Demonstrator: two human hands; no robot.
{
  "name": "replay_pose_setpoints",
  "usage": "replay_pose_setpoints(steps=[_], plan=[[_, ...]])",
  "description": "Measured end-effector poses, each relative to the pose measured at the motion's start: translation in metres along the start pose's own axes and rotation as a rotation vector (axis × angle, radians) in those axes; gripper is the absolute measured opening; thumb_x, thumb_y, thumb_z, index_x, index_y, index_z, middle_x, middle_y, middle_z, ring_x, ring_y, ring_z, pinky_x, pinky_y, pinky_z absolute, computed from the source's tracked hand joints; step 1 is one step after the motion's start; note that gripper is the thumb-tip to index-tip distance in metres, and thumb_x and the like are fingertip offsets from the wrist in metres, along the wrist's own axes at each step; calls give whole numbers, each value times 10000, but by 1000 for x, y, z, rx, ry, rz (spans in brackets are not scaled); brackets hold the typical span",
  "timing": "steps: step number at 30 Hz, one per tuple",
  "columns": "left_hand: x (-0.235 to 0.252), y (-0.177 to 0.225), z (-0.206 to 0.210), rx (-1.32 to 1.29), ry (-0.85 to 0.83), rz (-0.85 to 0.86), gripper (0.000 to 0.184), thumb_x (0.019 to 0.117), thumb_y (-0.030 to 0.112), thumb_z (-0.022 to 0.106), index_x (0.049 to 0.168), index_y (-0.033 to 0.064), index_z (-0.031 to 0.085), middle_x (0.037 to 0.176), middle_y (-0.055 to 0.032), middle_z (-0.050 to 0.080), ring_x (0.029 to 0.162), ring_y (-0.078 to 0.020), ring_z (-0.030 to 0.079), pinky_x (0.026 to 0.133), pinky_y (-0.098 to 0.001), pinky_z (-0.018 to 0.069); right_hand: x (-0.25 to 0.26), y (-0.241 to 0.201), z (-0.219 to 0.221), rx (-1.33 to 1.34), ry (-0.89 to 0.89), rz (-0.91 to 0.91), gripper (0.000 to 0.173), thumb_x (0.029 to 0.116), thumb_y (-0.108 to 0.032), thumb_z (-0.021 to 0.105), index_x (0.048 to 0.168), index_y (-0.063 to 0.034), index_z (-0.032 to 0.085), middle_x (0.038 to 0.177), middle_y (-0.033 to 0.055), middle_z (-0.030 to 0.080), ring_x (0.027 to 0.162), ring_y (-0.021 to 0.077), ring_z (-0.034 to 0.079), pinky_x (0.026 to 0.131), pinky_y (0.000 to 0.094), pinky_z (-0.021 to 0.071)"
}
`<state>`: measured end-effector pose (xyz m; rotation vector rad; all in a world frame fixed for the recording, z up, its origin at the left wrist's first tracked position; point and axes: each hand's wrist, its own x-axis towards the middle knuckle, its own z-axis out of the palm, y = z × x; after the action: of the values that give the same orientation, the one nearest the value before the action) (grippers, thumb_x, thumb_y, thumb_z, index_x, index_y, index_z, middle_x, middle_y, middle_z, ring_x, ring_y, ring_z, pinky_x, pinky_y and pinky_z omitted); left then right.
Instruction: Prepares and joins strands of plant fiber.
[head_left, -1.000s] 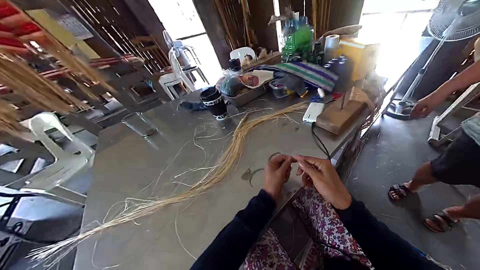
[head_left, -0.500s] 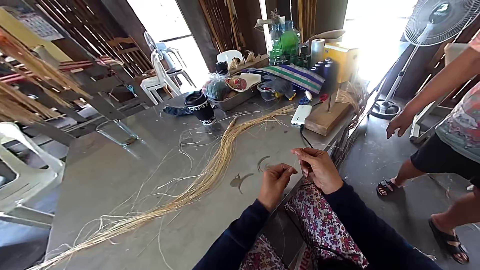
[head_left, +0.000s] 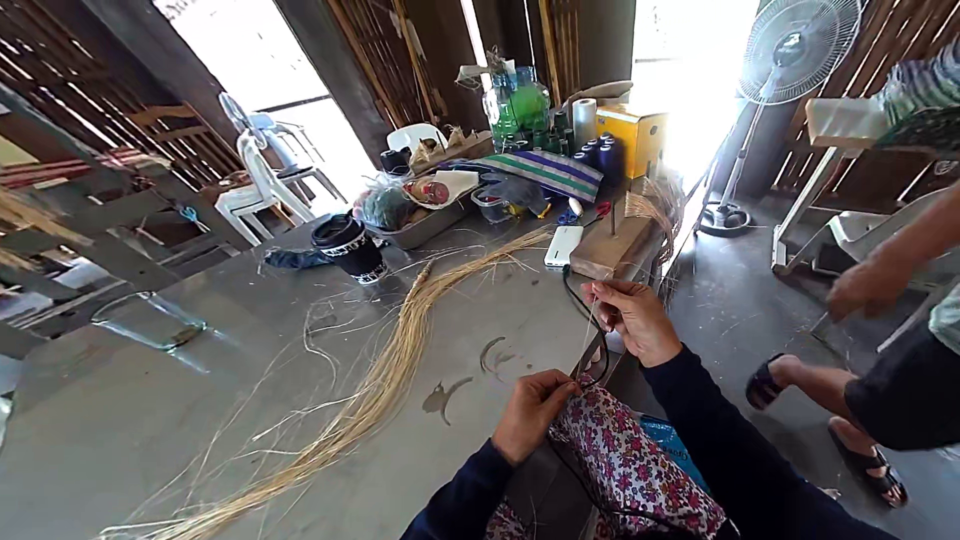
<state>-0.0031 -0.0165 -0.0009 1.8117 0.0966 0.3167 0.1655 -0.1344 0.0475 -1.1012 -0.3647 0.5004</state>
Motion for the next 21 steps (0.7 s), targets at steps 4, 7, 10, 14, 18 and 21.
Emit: replay_pose_setpoints(steps=[4,7,10,14,18,21], plan=[[-1,-3,0,-4,-30,7,141,984,38,573,935,27,706,668,125,599,554,78,513,538,-107,441,4,-3,-2,17,13,-12,189,1037,-56,573,981,0,745,780,38,701,492,28,499,465,173,430],[-1,-6,-1,18,-53,14,144,988,53,578,934,18,707,663,109,600,555,74,516,538,-109,443,7,-5,-4,33,28,-20,180,1032,-49,581,985,9,745,773,49,704,488,32,506,460,176,434],[-2,-7,-2,56,-67,36,153,990,72,584,934,6,710,660,101,596,551,77,510,536,-107,442,10,-7,-4,56,30,-25,183,1031,-36,575,968,23,737,761,62,699,500,45,523,473,183,447],[-4,-5,0,68,-103,24,157,994,73,583,960,-5,715,684,83,637,575,73,552,555,-109,470,7,-9,-3,51,14,-21,200,1033,-28,565,948,28,737,748,70,710,489,41,535,462,174,447],[-6,-1,3,108,-173,17,189,1006,90,581,1012,-41,716,739,23,674,607,54,570,580,-124,484,6,-12,0,6,-49,-48,196,1029,-30,576,927,16,737,742,58,718,484,30,548,461,167,465],[-8,4,11,194,-270,26,212,1020,94,566,1047,-59,710,787,-65,702,652,-41,636,644,-211,547,7,-15,3,-20,-80,-60,186,1025,-18,576,931,21,731,740,53,714,467,30,533,448,172,464]])
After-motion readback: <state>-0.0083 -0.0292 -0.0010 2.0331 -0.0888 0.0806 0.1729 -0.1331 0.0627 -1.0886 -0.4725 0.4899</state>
